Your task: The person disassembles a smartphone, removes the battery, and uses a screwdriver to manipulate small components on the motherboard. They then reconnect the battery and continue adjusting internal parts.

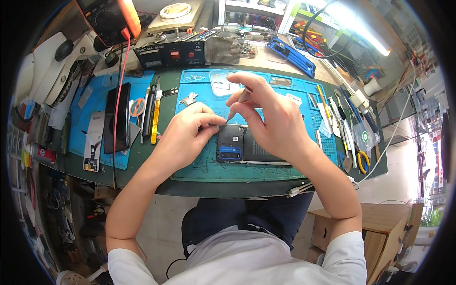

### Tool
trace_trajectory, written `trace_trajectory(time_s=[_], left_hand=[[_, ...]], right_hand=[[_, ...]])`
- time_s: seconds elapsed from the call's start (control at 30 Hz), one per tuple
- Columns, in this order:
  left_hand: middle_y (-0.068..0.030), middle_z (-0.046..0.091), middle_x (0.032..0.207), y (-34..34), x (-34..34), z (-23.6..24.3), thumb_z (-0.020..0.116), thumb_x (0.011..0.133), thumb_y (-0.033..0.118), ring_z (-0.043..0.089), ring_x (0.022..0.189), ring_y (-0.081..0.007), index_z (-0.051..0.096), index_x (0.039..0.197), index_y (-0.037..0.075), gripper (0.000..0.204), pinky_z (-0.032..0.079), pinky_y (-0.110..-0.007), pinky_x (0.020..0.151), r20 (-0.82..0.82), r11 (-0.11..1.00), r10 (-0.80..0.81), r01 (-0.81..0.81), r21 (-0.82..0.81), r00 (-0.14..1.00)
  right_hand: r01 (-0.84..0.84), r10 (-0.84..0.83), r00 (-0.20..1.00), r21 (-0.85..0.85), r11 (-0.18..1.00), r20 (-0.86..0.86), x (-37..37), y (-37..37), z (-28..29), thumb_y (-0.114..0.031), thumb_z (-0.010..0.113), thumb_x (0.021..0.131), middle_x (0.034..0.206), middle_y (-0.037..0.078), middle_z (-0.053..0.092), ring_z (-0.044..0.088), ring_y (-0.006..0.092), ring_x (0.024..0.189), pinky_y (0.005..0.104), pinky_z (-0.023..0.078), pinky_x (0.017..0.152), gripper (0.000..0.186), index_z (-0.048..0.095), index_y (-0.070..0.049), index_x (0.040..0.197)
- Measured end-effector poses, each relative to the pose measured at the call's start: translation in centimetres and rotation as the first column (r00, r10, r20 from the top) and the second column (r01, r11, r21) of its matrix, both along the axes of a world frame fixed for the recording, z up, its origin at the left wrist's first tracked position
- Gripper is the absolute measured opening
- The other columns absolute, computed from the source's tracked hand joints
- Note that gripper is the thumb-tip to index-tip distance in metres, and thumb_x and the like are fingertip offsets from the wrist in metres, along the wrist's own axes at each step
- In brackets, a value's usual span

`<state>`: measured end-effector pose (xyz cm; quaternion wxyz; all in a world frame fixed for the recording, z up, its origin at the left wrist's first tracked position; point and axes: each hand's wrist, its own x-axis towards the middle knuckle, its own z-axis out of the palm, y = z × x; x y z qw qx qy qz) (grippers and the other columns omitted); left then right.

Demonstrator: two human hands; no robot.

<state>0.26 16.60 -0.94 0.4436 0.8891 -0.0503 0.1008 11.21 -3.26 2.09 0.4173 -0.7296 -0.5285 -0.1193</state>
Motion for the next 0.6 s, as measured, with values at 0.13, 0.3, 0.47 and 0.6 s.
trace_trajectory(time_s=[0.13,0.3,0.47,0.6], left_hand=[[-0.0052,0.07,0.1,-0.1,0.0,0.1,0.075,0.096,0.001,0.062,0.083,-0.0164,0.079,0.112,0.001,0.017,0.05,-0.03,0.073,0.003,0.999,0.01,-0.01,0.034,1.0],[-0.0057,0.069,0.1,-0.2,0.1,0.0,0.076,0.097,0.003,0.062,0.082,-0.0167,0.079,0.111,0.001,0.015,0.051,-0.03,0.072,0.026,0.999,-0.002,0.001,0.049,1.0],[-0.0055,0.068,0.099,0.0,0.1,-0.2,0.077,0.095,0.004,0.059,0.078,-0.0152,0.079,0.11,0.001,0.015,0.049,-0.031,0.069,0.027,1.0,0.017,-0.017,0.022,1.0],[-0.0047,0.067,0.097,-0.2,0.2,0.2,0.077,0.094,0.004,0.055,0.074,-0.0135,0.08,0.11,0.001,0.016,0.048,-0.03,0.068,-0.002,1.0,0.024,-0.024,0.016,1.0]], right_hand=[[-0.034,0.035,0.999,-0.051,0.998,0.014,0.1,0.0,0.4,-0.002,0.069,0.096,0.095,0.009,0.076,0.077,0.0288,0.08,0.0391,0.059,0.068,0.046,0.055,-0.01,0.139],[-0.131,0.129,0.991,-0.077,0.988,-0.031,0.4,-0.2,0.8,-0.001,0.069,0.094,0.103,0.011,0.076,0.077,0.0285,0.085,0.0395,0.06,0.07,0.048,0.056,-0.011,0.139],[0.052,-0.023,0.98,-0.143,0.988,0.197,0.0,0.0,1.4,-0.003,0.07,0.095,0.108,0.009,0.076,0.077,0.0285,0.087,0.0395,0.061,0.071,0.048,0.059,-0.011,0.14],[-0.045,0.039,0.995,-0.06,0.997,-0.096,0.3,0.6,0.9,-0.007,0.072,0.095,0.109,0.01,0.076,0.076,0.0301,0.089,0.0408,0.062,0.075,0.049,0.059,-0.01,0.143]])
